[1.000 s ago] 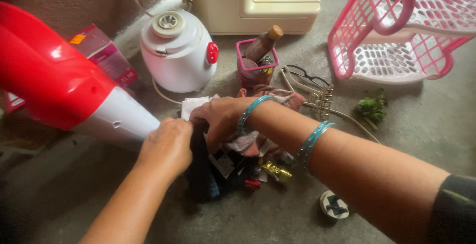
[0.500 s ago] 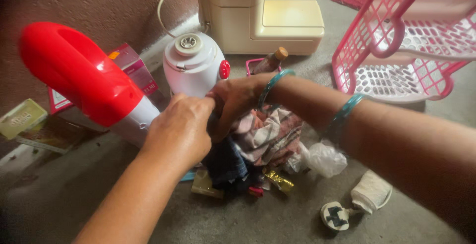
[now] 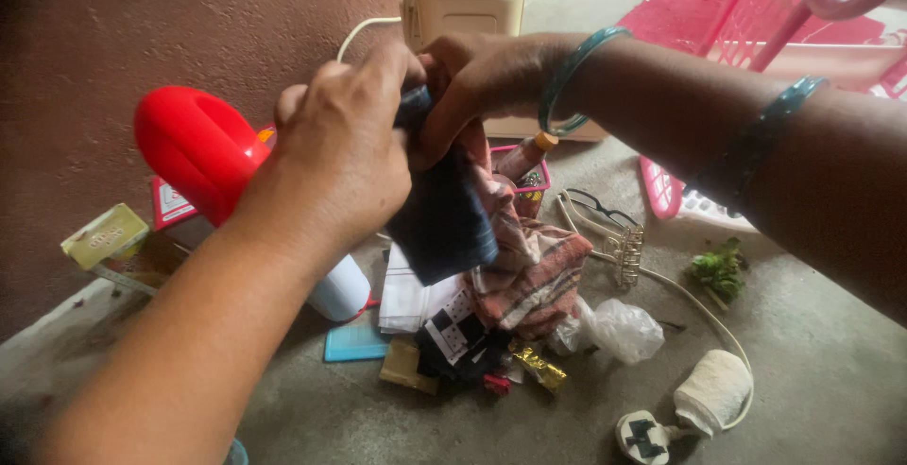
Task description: The person wipes a pink plastic rack with a cloth, then cleans two pairs of eyeglasses one by one using the same cloth. The cleaned glasses are placed on the rack.
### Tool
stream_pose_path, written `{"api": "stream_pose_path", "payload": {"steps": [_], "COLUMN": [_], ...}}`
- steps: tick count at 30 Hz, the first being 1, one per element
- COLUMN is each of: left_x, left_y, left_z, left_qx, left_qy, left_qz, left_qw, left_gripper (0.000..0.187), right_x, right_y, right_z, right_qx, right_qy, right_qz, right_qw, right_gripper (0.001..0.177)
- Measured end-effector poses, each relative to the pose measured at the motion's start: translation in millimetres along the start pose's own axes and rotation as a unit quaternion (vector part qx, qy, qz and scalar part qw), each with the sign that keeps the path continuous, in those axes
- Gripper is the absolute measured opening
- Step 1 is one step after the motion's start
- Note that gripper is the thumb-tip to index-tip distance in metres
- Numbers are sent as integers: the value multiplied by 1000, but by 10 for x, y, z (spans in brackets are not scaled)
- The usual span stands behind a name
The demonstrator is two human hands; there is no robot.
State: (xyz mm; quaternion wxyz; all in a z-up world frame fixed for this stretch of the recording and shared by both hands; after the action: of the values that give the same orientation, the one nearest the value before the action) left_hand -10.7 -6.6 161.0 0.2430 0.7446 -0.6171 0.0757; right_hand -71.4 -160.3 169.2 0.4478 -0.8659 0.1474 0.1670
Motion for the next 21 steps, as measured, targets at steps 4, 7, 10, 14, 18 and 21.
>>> {"api": "stream_pose_path", "payload": {"steps": [4, 7, 10, 14, 18, 21], "left_x": [29, 17, -1, -102, -52, -73], "left_y": [-71, -124, -236, -257, -175, -131], "left_z": [-225, -398, -469, -556, -588, -682], "left_qx": [-6, -70, -295, -518, -543, -514], "left_qy": [99, 200, 184, 107, 126, 179], "left_qz": [-6, -7, -121, -127, -139, -212], "left_qw": [995, 977, 930, 839, 818, 812], "left_gripper": [39, 47, 45, 35, 27, 24], "right_x": [-69, -109, -73, 23, 14, 146], "right_y": [-250, -343, -472, -685, -821, -852], "right_z": [-244, -417, -501, -471, -461, -399], "right_qx": [-21, -30, -6, 57, 35, 123], "right_qy": [-3, 71, 112, 90, 106, 96], "right_qz": [-139, -200, -242, -219, -397, -410], "right_qw": [990, 977, 964, 970, 911, 899], "right_gripper": [46, 44, 37, 42, 41, 35]}}
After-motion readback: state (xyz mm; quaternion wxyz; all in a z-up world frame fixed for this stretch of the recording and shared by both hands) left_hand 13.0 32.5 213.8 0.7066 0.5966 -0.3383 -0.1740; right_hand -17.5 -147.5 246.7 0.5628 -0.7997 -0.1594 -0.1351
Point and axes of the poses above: each hand's wrist, its own x-axis towards the middle knuckle, its own z-axis out of the palm, y = z × x, the point moved 3 cm from there along x, towards the middle knuckle, and after that the axes turned 10 degrees about -y, right-handed, at the moved point
